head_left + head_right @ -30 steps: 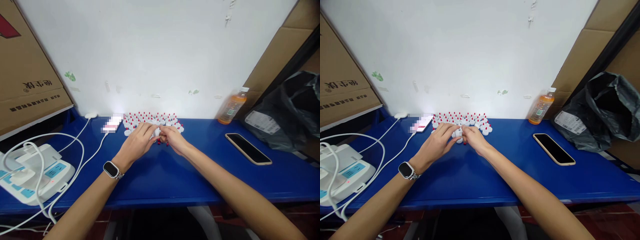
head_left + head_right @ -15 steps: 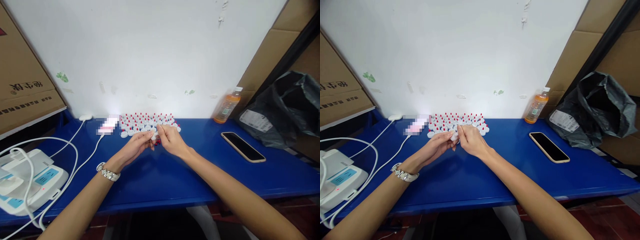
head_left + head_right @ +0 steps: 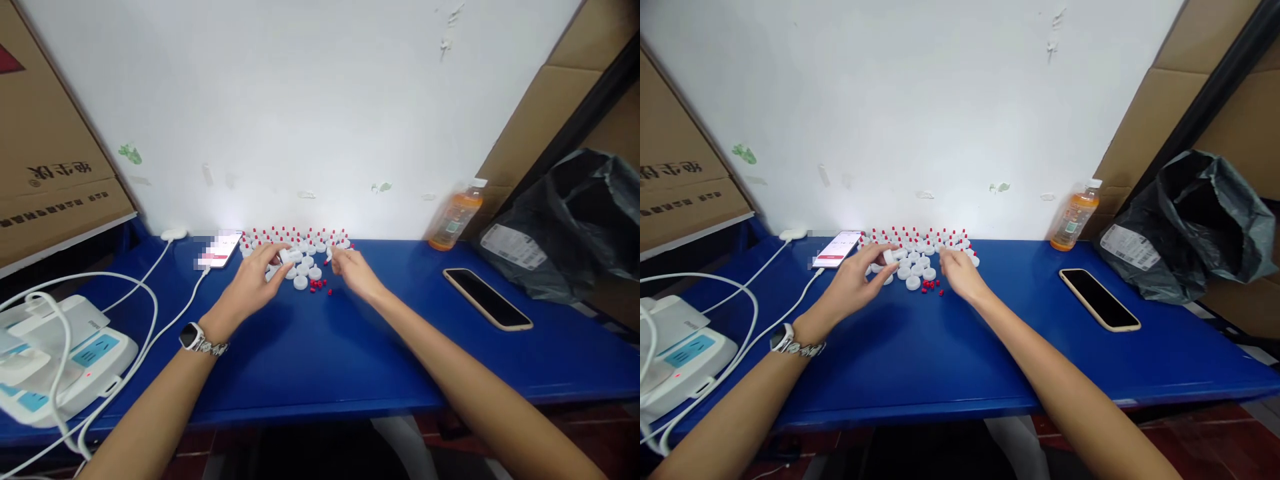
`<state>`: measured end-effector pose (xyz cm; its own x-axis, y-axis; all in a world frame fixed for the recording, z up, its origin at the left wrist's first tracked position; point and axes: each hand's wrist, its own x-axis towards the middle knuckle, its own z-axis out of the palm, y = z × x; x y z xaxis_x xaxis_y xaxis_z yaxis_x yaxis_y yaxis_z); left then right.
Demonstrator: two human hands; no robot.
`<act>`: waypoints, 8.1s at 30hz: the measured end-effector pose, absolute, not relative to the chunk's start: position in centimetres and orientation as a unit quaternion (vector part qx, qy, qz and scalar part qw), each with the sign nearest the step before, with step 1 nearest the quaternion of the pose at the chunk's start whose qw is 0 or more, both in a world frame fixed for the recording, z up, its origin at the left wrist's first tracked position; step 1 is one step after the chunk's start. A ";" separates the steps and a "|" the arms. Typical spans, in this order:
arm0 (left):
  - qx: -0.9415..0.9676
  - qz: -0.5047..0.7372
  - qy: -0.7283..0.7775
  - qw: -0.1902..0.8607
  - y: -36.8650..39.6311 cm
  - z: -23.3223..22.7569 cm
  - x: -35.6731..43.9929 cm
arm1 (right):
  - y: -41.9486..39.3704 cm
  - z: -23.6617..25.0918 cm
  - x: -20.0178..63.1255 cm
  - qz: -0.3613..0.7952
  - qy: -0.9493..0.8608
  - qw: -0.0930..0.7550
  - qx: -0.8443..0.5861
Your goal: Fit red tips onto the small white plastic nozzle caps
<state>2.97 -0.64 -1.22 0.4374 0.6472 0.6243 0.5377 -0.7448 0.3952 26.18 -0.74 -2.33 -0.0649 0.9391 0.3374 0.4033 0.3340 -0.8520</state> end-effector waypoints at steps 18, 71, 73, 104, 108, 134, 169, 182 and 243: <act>0.856 0.329 0.355 0.182 -1.6 -2.7 4.5 | -1.4 -3.9 27.5 0.275 -0.739 0.303 -0.535; 0.828 0.411 0.353 0.144 -1.9 -3.2 6.0 | -1.9 -2.4 24.4 0.445 -0.573 0.545 -0.420; 0.827 0.415 0.353 0.142 -1.8 -3.2 5.9 | -2.6 -2.7 23.2 0.499 -0.539 0.552 -0.394; 0.877 0.316 0.318 0.172 -2.3 -1.0 4.7 | -2.6 -0.6 26.9 0.214 -0.705 0.429 -0.523; 0.852 0.339 0.342 0.204 -1.2 -1.6 3.9 | -2.4 -1.4 28.8 0.203 -0.761 0.330 -0.521; 0.849 0.331 0.349 0.216 -1.5 -3.6 6.4 | -3.4 -1.5 26.8 0.273 -0.770 0.386 -0.428; 0.879 0.287 0.361 0.120 -0.8 -2.8 7.1 | -1.2 -2.8 32.3 0.089 -0.666 0.288 -0.682; 0.892 0.303 0.313 0.124 -0.4 -2.7 9.2 | -2.1 -2.7 27.2 0.332 -0.676 0.486 -0.444; 0.874 0.326 0.319 0.168 0.0 -3.8 8.8 | 1.7 -5.5 32.4 0.084 -0.652 0.394 -0.642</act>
<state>8.76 -0.04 -3.76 0.5837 0.6673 0.4626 0.4484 -0.7399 0.5015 32.43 1.66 -5.49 0.1353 0.9036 0.4065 0.7710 0.1617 -0.6159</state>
